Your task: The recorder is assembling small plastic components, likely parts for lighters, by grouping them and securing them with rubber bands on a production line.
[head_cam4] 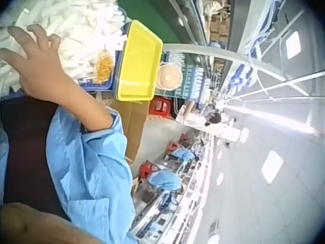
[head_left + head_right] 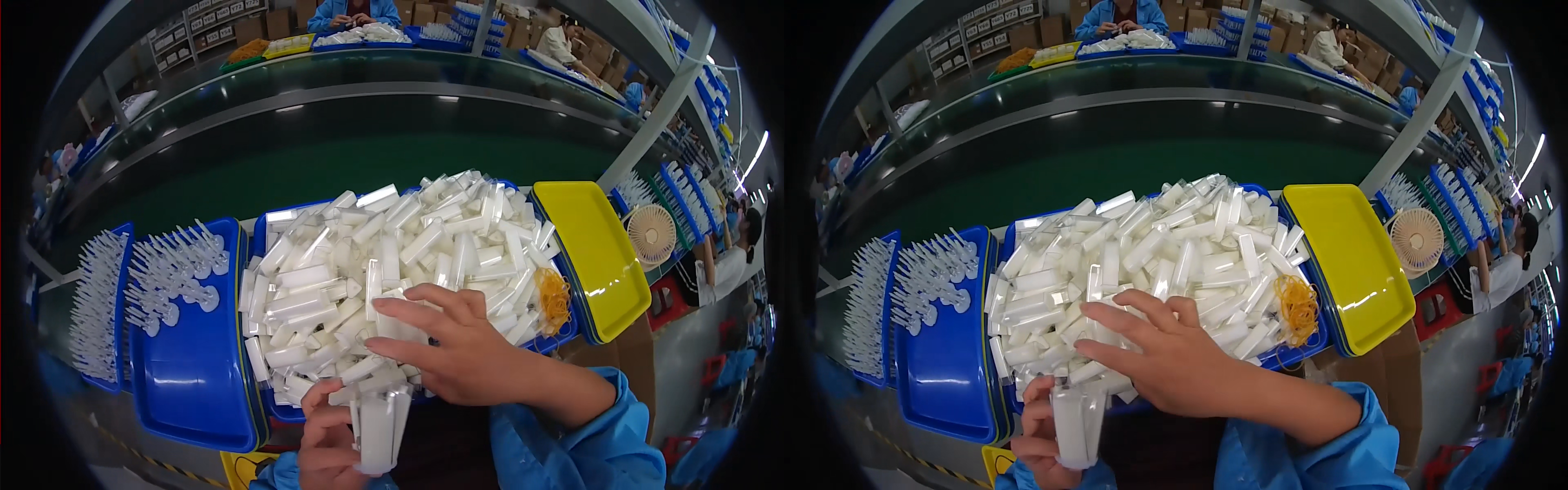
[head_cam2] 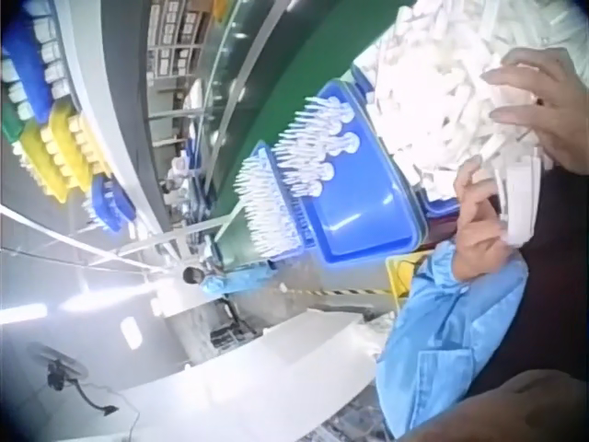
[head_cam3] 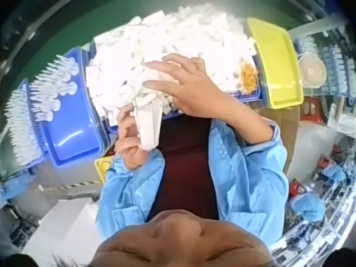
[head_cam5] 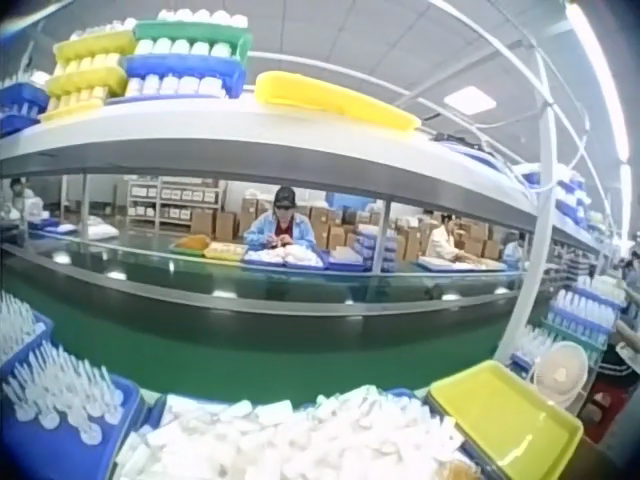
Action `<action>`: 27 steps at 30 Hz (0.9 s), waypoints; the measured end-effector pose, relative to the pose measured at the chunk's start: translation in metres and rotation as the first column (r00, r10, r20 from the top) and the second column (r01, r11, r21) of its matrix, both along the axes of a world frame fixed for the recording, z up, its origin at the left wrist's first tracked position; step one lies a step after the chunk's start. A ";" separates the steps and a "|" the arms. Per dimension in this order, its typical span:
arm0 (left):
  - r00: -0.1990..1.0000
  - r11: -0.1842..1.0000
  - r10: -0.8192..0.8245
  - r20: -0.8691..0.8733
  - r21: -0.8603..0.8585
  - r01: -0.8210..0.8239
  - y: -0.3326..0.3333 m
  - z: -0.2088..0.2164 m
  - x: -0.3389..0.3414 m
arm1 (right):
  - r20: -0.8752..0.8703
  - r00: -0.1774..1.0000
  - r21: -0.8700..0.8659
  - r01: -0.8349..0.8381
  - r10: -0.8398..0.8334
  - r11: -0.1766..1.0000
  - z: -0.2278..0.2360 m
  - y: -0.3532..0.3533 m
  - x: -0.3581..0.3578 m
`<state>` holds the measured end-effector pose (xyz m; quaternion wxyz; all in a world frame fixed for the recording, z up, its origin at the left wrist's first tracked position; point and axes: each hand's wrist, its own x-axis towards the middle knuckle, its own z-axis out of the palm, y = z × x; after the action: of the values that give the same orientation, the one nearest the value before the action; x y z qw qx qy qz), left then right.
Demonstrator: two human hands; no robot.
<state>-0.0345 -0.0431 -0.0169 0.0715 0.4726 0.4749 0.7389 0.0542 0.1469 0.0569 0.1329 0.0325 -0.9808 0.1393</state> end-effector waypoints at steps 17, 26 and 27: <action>0.963 0.995 0.053 -0.265 -0.069 -0.074 0.013 0.013 0.005 | -0.325 0.895 -0.864 -0.150 -0.305 0.480 -0.018 -0.003 0.013; 0.917 0.996 -0.078 -0.390 -0.072 0.054 0.028 0.016 0.015 | 0.189 0.963 -0.977 0.165 -0.191 -0.136 -0.001 -0.004 0.040; 0.910 0.995 -0.058 -0.410 -0.100 0.018 0.028 0.012 0.016 | 0.178 0.965 -0.972 0.142 -0.192 -0.186 -0.003 -0.003 0.041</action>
<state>-0.0181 -0.0149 -0.0048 0.0063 0.6231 0.5041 0.5979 0.0956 0.1437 0.0543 0.1436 -0.2062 -0.5221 0.8150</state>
